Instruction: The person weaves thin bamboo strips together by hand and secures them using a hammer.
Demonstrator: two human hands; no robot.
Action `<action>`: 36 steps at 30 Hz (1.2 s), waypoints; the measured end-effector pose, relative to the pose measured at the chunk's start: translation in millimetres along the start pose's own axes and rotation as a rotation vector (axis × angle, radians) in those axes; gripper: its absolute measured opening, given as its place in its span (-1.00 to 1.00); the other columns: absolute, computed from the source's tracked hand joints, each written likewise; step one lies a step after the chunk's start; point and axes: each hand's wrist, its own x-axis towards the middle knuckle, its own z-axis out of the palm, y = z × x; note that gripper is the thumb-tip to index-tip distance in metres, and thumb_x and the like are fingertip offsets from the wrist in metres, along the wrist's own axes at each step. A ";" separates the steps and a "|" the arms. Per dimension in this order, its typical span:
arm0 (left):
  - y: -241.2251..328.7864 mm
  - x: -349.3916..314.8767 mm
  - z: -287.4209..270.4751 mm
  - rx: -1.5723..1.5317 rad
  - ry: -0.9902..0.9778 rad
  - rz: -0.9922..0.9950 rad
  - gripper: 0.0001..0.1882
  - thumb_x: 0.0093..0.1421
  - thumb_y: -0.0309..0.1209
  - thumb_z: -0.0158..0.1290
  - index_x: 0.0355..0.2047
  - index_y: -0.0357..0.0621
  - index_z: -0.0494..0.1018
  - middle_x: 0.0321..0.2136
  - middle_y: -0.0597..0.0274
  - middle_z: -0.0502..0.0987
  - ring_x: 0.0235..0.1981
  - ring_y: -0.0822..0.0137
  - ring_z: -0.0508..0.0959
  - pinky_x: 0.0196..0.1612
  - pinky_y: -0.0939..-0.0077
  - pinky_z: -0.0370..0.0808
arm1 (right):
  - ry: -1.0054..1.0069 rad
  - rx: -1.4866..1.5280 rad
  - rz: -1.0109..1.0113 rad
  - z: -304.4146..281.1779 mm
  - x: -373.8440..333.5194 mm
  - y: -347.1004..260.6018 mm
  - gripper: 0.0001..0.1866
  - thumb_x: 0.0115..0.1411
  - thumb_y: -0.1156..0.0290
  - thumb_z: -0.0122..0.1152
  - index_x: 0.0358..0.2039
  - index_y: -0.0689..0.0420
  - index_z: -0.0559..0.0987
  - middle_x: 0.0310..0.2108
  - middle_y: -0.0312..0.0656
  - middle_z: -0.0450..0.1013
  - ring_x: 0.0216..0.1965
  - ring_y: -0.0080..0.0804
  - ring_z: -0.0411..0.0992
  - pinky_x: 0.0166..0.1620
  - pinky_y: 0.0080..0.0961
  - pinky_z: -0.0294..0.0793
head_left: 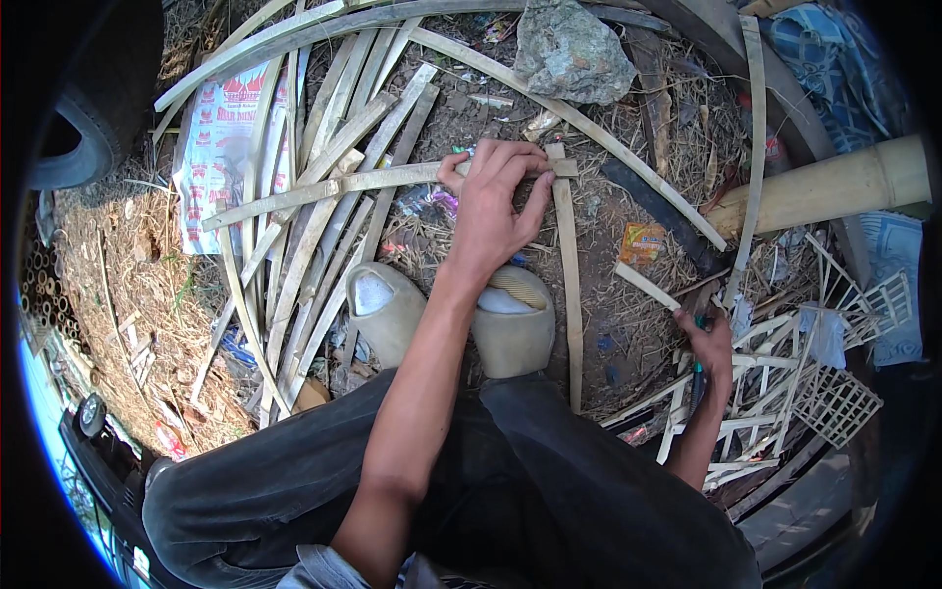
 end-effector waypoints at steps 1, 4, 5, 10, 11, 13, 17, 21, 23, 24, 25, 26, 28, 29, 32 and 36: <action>2.2 2.4 0.1 0.011 0.000 0.016 -0.90 0.17 -0.41 0.30 -0.30 -0.04 0.63 -0.17 0.41 0.66 -0.05 0.34 0.56 0.18 0.16 0.08 | 0.045 0.025 -0.015 2.2 5.0 14.8 -0.35 0.15 0.13 0.49 0.09 0.34 0.51 -0.02 0.11 0.56 -0.01 0.02 0.55 0.06 -0.19 0.50; 4.0 5.5 3.9 0.020 0.043 0.006 -0.87 0.16 -0.41 0.29 -0.28 -0.02 0.60 -0.20 0.40 0.67 -0.10 0.35 0.59 0.19 0.13 0.09 | 0.155 0.364 -0.069 -3.2 3.5 16.8 -0.52 0.19 0.18 0.45 -0.09 0.30 0.50 -0.14 -0.04 0.54 -0.14 -0.16 0.53 -0.03 -0.27 0.52; 0.4 4.8 3.7 0.018 0.037 0.008 -0.87 0.16 -0.41 0.29 -0.28 -0.02 0.60 -0.20 0.40 0.67 -0.10 0.35 0.59 0.19 0.13 0.09 | 0.244 0.686 -0.100 -9.8 -3.1 11.2 -0.56 0.20 0.19 0.44 -0.18 0.27 0.47 -0.20 -0.11 0.51 -0.21 -0.27 0.50 -0.08 -0.30 0.51; 2.2 2.8 5.2 0.109 0.016 0.002 -0.85 0.17 -0.39 0.30 -0.26 0.01 0.58 -0.26 0.39 0.66 -0.17 0.33 0.60 0.19 0.09 0.12 | 0.134 0.258 -0.282 20.6 -28.2 -25.0 -0.40 0.21 0.26 0.45 0.07 0.19 0.28 -0.23 -0.16 0.48 -0.26 -0.37 0.46 -0.15 -0.33 0.50; 2.2 5.9 8.3 0.114 0.021 0.001 -0.85 0.17 -0.39 0.30 -0.26 0.01 0.58 -0.26 0.39 0.66 -0.17 0.33 0.60 0.19 0.09 0.12 | 0.154 0.251 -0.206 36.8 -37.5 -19.3 -0.34 0.21 0.30 0.44 0.14 0.20 0.23 -0.22 -0.12 0.49 -0.26 -0.28 0.48 -0.13 -0.30 0.50; 0.9 1.7 14.9 0.121 0.029 0.063 -0.82 0.17 -0.38 0.32 -0.24 0.01 0.57 -0.28 0.37 0.65 -0.17 0.33 0.59 0.17 0.07 0.15 | 0.159 0.230 -0.113 65.2 -55.3 -4.5 -0.28 0.21 0.33 0.43 0.22 0.22 0.19 -0.22 -0.07 0.50 -0.25 -0.19 0.50 -0.12 -0.27 0.50; -0.5 3.3 24.6 0.050 0.081 0.111 -0.87 0.25 -0.47 0.25 -0.21 -0.05 0.55 -0.24 0.33 0.64 -0.15 0.27 0.58 0.09 0.13 0.22 | 0.306 0.305 -0.125 99.1 -47.8 20.3 -0.50 0.34 0.38 0.25 0.19 0.29 0.31 -0.18 -0.09 0.48 -0.24 -0.22 0.47 -0.11 -0.30 0.50; -2.2 0.3 26.1 -0.041 0.095 0.103 -0.89 0.27 -0.51 0.21 -0.20 -0.05 0.56 -0.23 0.34 0.64 -0.13 0.27 0.57 0.06 0.20 0.21 | 0.439 0.478 -0.114 42.3 -99.0 -40.7 -0.66 0.46 0.35 0.06 0.13 0.29 0.42 -0.29 -0.15 0.47 -0.36 -0.32 0.43 -0.21 -0.30 0.47; -2.0 -2.9 23.6 -0.017 0.094 0.087 -0.89 0.26 -0.51 0.21 -0.21 -0.05 0.57 -0.24 0.34 0.64 -0.13 0.28 0.57 0.06 0.22 0.20 | 0.287 0.941 0.009 23.4 -125.0 -91.5 -0.64 0.51 0.24 0.09 0.11 0.26 0.45 -0.36 -0.28 0.45 -0.46 -0.48 0.38 -0.38 -0.41 0.40; -0.8 -5.5 25.1 -0.026 0.097 0.068 -0.89 0.25 -0.51 0.22 -0.22 -0.04 0.58 -0.25 0.35 0.64 -0.12 0.29 0.57 0.05 0.25 0.20 | 0.287 0.935 0.014 16.8 -130.4 -103.3 -0.64 0.51 0.24 0.09 0.11 0.26 0.45 -0.36 -0.28 0.45 -0.46 -0.48 0.38 -0.38 -0.41 0.40; 0.9 -4.8 28.4 -0.041 0.097 0.068 -0.89 0.25 -0.51 0.22 -0.22 -0.04 0.58 -0.25 0.35 0.64 -0.12 0.29 0.57 0.05 0.25 0.20 | 0.224 0.910 -0.158 8.1 -133.4 -113.4 -0.64 0.51 0.22 0.10 0.09 0.26 0.47 -0.41 -0.29 0.43 -0.50 -0.53 0.35 -0.43 -0.44 0.36; -0.5 -5.5 28.5 -0.019 0.103 0.070 -0.89 0.25 -0.51 0.23 -0.23 -0.04 0.59 -0.25 0.36 0.64 -0.12 0.29 0.57 0.06 0.27 0.19 | 0.145 0.888 -0.330 8.5 -132.7 -122.4 -0.64 0.52 0.19 0.11 0.07 0.25 0.49 -0.47 -0.29 0.41 -0.54 -0.58 0.33 -0.48 -0.46 0.33; 0.1 -5.2 31.0 -0.008 0.107 0.070 -0.89 0.24 -0.52 0.23 -0.24 -0.03 0.59 -0.25 0.36 0.64 -0.12 0.30 0.57 0.06 0.29 0.19 | 0.124 0.689 -0.429 14.6 -125.2 -143.9 -0.65 0.50 0.23 0.13 0.08 0.26 0.50 -0.48 -0.22 0.44 -0.55 -0.51 0.37 -0.46 -0.42 0.38; -0.3 -5.2 31.6 -0.019 0.111 0.061 -0.88 0.22 -0.52 0.24 -0.24 -0.04 0.60 -0.25 0.36 0.65 -0.12 0.29 0.57 0.06 0.29 0.20 | 0.095 0.488 -0.527 18.9 -120.6 -156.1 -0.65 0.49 0.26 0.16 0.09 0.27 0.51 -0.49 -0.15 0.46 -0.55 -0.45 0.40 -0.43 -0.38 0.43; -6.2 -8.0 31.3 -0.029 0.129 0.039 -0.87 0.21 -0.53 0.25 -0.24 -0.06 0.59 -0.24 0.34 0.65 -0.12 0.28 0.57 0.05 0.28 0.21 | 0.065 0.420 -0.647 45.0 -110.8 -191.2 -0.65 0.47 0.31 0.17 0.11 0.29 0.53 -0.41 0.02 0.53 -0.51 -0.29 0.48 -0.36 -0.33 0.50; -0.9 -6.5 32.8 -0.054 0.149 0.038 -0.84 0.19 -0.54 0.26 -0.22 -0.09 0.58 -0.21 0.31 0.65 -0.12 0.25 0.57 0.04 0.25 0.23 | 0.176 0.520 -0.757 69.4 -100.7 -201.2 -0.66 0.46 0.35 0.17 0.11 0.31 0.53 -0.41 0.04 0.55 -0.47 -0.24 0.50 -0.33 -0.31 0.51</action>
